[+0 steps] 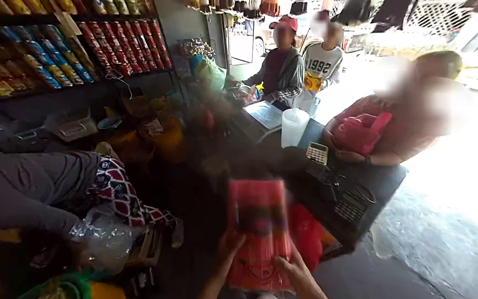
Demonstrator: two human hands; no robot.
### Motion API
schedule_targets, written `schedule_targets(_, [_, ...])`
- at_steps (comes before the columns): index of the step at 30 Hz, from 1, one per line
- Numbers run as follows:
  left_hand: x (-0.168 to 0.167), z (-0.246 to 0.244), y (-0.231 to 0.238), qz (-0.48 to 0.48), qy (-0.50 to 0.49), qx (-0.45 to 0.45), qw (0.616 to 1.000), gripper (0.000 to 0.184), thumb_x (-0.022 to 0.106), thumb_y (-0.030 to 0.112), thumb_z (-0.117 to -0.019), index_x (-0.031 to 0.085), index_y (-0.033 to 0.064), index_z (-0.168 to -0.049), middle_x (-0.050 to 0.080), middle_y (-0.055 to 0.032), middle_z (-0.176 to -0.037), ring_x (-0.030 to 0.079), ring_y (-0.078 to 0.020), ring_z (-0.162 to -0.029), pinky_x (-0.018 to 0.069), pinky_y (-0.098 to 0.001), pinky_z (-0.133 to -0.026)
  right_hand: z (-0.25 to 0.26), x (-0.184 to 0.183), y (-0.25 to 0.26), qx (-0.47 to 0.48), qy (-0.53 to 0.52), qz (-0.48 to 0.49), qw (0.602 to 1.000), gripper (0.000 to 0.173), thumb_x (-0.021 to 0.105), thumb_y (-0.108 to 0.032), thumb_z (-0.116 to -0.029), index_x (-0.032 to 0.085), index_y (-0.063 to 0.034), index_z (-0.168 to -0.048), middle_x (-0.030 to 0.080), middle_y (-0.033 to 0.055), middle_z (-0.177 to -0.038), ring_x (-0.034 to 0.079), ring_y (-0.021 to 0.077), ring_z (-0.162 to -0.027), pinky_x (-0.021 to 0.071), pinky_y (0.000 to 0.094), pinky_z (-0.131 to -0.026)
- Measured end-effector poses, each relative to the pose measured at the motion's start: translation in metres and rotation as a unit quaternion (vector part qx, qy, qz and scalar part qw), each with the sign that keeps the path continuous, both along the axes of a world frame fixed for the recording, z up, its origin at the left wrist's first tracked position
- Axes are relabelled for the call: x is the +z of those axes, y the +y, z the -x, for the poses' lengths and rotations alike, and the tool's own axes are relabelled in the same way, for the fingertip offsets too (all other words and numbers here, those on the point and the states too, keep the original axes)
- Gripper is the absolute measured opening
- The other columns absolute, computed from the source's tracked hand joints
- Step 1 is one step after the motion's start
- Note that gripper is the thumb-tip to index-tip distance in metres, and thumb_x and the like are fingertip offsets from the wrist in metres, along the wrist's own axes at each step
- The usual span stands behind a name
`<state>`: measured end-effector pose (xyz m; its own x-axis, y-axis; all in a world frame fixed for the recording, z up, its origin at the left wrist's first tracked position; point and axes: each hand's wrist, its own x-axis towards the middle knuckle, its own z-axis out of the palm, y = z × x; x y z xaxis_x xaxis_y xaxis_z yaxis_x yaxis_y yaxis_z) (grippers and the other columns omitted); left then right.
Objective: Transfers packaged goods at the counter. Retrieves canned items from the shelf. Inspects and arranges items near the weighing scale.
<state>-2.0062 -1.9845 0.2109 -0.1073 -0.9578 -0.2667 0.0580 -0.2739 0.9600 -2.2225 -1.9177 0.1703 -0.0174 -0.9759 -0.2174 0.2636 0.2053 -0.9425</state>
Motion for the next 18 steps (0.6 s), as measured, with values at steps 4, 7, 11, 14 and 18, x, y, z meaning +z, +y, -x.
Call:
schedule_targets(4, [-0.002, -0.048, -0.055, -0.007, 0.034, 0.134, 0.990, 0.072, 0.072, 0.050, -0.0846, 0.053, 0.0030, -0.135, 0.072, -0.0024, -0.104, 0.071, -0.0089, -0.090, 0.0625, -0.0314, -0.080, -0.028, 0.031, -0.134, 0.156, -0.042, 0.000, 0.987, 0.071, 0.074, -0.010, -0.0897, 0.036, -0.0063, -0.150, 0.068, 0.0135, -0.123, 0.071, 0.0246, -0.106, 0.0613, 0.0451, -0.091])
schedule_targets(7, [-0.027, -0.083, -0.097, 0.016, 0.161, 0.143, 0.976, 0.074, 0.072, 0.070, -0.0791, 0.057, 0.0173, -0.129, 0.074, 0.0063, -0.105, 0.072, -0.0078, -0.096, 0.0623, -0.0326, -0.084, -0.055, 0.030, -0.227, 0.197, -0.074, 0.024, 0.977, 0.071, 0.072, -0.012, -0.0907, 0.034, -0.0052, -0.150, 0.067, 0.0135, -0.125, 0.070, 0.0242, -0.108, 0.0598, 0.0450, -0.094])
schedule_targets(11, [-0.059, -0.088, -0.189, -0.052, 0.312, 0.095, 0.944, 0.082, 0.068, 0.078, -0.0759, 0.061, 0.0133, -0.126, 0.075, -0.0066, -0.109, 0.073, -0.0227, -0.100, 0.0607, -0.0457, -0.089, -0.097, 0.014, -0.318, 0.068, -0.077, -0.031, 0.994, 0.068, 0.071, -0.015, -0.0923, 0.035, -0.0051, -0.150, 0.069, 0.0170, -0.119, 0.072, 0.0281, -0.101, 0.0621, 0.0467, -0.088])
schedule_targets(14, [-0.053, -0.093, -0.290, -0.088, 0.353, 0.089, 0.927, 0.087, 0.079, 0.066, -0.0745, 0.053, 0.0070, -0.133, 0.073, -0.0119, -0.114, 0.073, -0.0280, -0.101, 0.0609, -0.0494, -0.090, -0.124, 0.014, -0.387, -0.043, -0.080, -0.062, 0.994, 0.067, 0.069, -0.019, -0.0941, 0.035, -0.0047, -0.150, 0.070, 0.0195, -0.115, 0.073, 0.0299, -0.097, 0.0629, 0.0470, -0.084])
schedule_targets(18, [-0.040, -0.094, -0.409, -0.086, 0.344, 0.051, 0.934, 0.099, 0.087, 0.061, -0.0670, 0.044, 0.0073, -0.139, 0.070, -0.0084, -0.118, 0.070, -0.0211, -0.105, 0.0602, -0.0429, -0.093, -0.138, 0.034, -0.463, -0.137, -0.018, -0.026, 0.990, 0.070, 0.071, -0.020, -0.0939, 0.034, -0.0039, -0.151, 0.068, 0.0180, -0.119, 0.072, 0.0276, -0.101, 0.0629, 0.0448, -0.087])
